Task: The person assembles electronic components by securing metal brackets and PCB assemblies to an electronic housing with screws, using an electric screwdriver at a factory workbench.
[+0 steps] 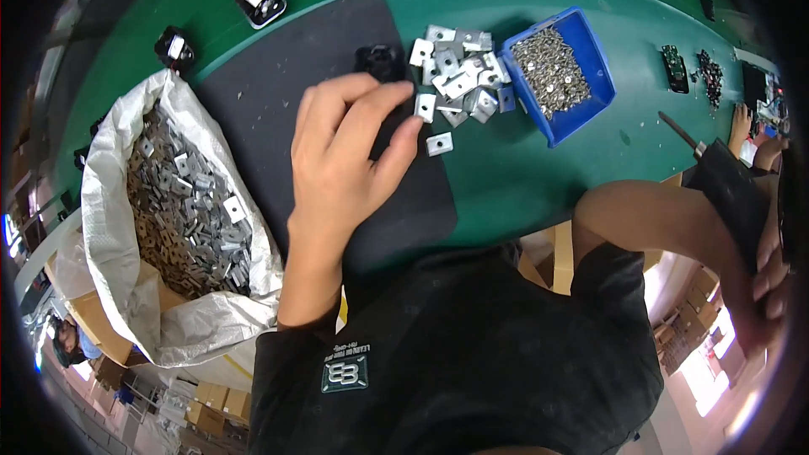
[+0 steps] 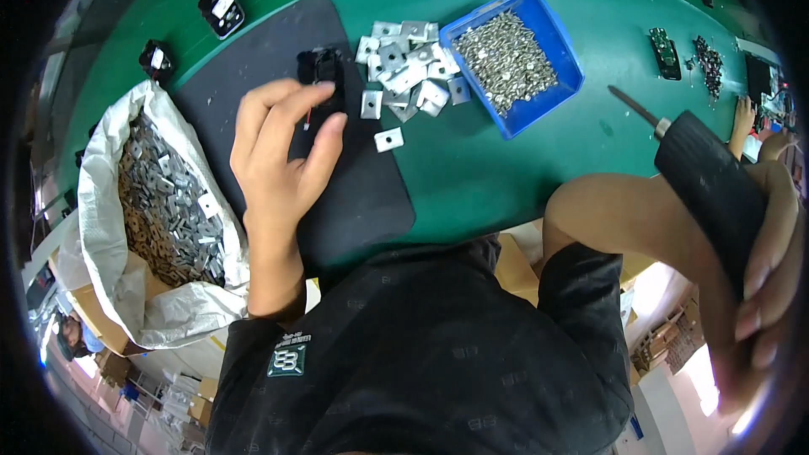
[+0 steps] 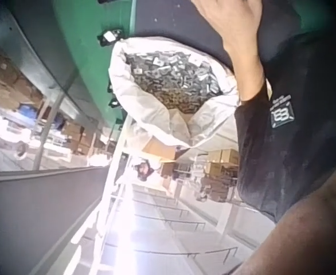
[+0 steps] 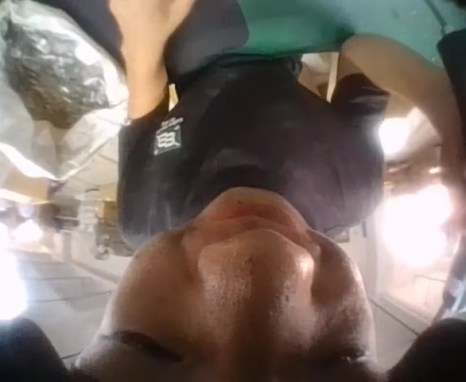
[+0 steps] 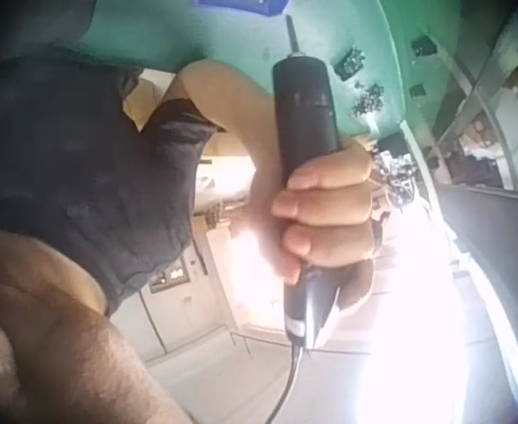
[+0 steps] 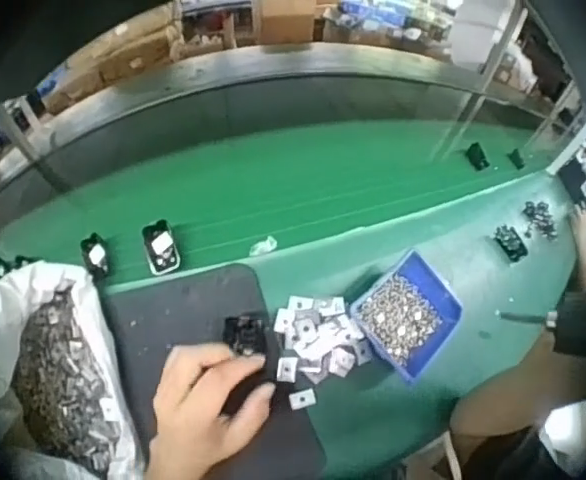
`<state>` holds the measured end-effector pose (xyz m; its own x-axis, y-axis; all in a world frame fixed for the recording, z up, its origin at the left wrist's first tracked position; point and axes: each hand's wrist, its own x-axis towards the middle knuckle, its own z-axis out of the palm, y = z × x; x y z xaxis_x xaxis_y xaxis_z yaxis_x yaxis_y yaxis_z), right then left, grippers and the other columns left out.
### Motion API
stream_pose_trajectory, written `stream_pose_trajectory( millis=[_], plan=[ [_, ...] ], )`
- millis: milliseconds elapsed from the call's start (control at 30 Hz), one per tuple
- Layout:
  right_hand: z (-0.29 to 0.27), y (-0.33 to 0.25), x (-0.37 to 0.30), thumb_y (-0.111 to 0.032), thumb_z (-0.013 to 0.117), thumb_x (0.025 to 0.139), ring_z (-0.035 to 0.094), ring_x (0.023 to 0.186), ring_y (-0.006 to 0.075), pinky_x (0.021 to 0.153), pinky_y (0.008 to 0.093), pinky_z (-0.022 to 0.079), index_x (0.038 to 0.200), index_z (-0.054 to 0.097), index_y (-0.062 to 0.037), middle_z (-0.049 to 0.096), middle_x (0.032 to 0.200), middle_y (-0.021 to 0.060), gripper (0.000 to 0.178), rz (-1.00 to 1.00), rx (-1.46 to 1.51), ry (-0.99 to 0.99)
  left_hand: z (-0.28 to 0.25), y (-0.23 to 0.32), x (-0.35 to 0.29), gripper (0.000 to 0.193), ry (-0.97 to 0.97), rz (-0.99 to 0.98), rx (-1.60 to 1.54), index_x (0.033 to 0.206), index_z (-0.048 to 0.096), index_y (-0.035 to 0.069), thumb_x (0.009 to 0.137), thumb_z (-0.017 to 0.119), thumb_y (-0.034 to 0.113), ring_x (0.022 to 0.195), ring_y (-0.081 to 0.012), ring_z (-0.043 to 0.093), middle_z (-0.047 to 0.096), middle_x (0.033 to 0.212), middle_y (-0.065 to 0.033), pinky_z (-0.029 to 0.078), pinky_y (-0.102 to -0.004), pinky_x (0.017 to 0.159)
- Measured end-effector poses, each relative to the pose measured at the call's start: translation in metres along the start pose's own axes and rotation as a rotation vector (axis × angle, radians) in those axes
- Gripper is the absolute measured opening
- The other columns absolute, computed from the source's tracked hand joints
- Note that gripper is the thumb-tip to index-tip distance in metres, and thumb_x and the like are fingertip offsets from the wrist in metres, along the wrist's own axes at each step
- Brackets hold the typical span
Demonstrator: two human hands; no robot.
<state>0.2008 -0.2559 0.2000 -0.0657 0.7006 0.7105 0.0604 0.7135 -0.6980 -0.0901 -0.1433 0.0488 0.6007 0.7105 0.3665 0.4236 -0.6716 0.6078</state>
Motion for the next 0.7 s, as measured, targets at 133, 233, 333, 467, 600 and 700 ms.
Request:
stream_pose_trajectory(
  millis=[133,233,333,467,600,700],
  plan=[
    [-0.010,0.010,-0.013,-0.040,0.062,0.081,0.049,0.046,0.0028,0.073,0.0355,0.046,0.069,0.054,-0.0160,0.055,0.061,-0.0105,0.028,-0.342,-0.105,0.404,0.020,0.007,-0.022,0.014,0.019,0.057,-0.152,0.080,0.063,0.007,0.070,0.073,0.009,0.061,-0.0207,0.058,0.056,0.072,-0.0039,0.048,-0.0315,0.053],
    [0.000,0.014,-0.013,-0.036,0.065,0.074,0.050,0.050,0.0017,0.086,0.0375,0.040,0.069,0.055,-0.0164,0.055,0.064,-0.0116,0.023,-0.142,-0.080,0.402,0.030,0.015,-0.035,0.021,-0.126,-0.053,-0.085,0.090,0.062,0.006,0.073,0.072,0.012,0.066,-0.0190,0.060,0.052,0.081,-0.0042,0.051,-0.0303,0.055],
    [0.013,0.019,-0.022,-0.014,0.062,0.078,0.052,0.062,0.0130,0.062,0.0315,0.041,0.112,0.053,-0.0072,0.057,0.079,0.0026,0.036,0.051,0.019,0.249,0.032,0.011,-0.040,0.024,-0.190,-0.115,-0.058,0.092,0.061,0.005,0.073,0.073,0.013,0.069,-0.0189,0.061,0.050,0.085,-0.0052,0.052,-0.0304,0.055],
    [0.022,0.020,-0.049,-0.018,0.059,0.078,0.045,0.065,0.0099,0.068,0.0312,0.036,0.121,0.048,-0.0083,0.049,0.078,-0.0001,0.045,0.188,-0.019,0.381,0.033,0.014,-0.036,0.021,-0.192,-0.174,-0.142,0.092,0.063,0.006,0.074,0.073,0.010,0.069,-0.0241,0.061,0.053,0.086,-0.0053,0.050,-0.0351,0.056],
    [0.033,0.039,-0.061,-0.012,0.057,0.081,0.045,0.065,0.0127,0.065,0.0304,0.035,0.122,0.043,-0.0071,0.048,0.081,0.0028,0.044,0.187,0.022,0.445,0.030,0.008,-0.034,0.019,-0.177,-0.145,-0.251,0.087,0.060,0.005,0.073,0.072,0.007,0.073,-0.0249,0.061,0.055,0.086,-0.0061,0.050,-0.0356,0.059],
    [0.034,0.054,-0.063,-0.010,0.055,0.082,0.045,0.063,0.0142,0.064,0.0331,0.037,0.125,0.040,-0.0075,0.048,0.079,0.0040,0.046,0.155,-0.006,0.505,0.031,0.002,-0.040,0.018,-0.198,-0.105,-0.286,0.083,0.059,0.005,0.071,0.071,0.002,0.078,-0.0259,0.061,0.059,0.087,-0.0068,0.050,-0.0354,0.065]
  ],
)
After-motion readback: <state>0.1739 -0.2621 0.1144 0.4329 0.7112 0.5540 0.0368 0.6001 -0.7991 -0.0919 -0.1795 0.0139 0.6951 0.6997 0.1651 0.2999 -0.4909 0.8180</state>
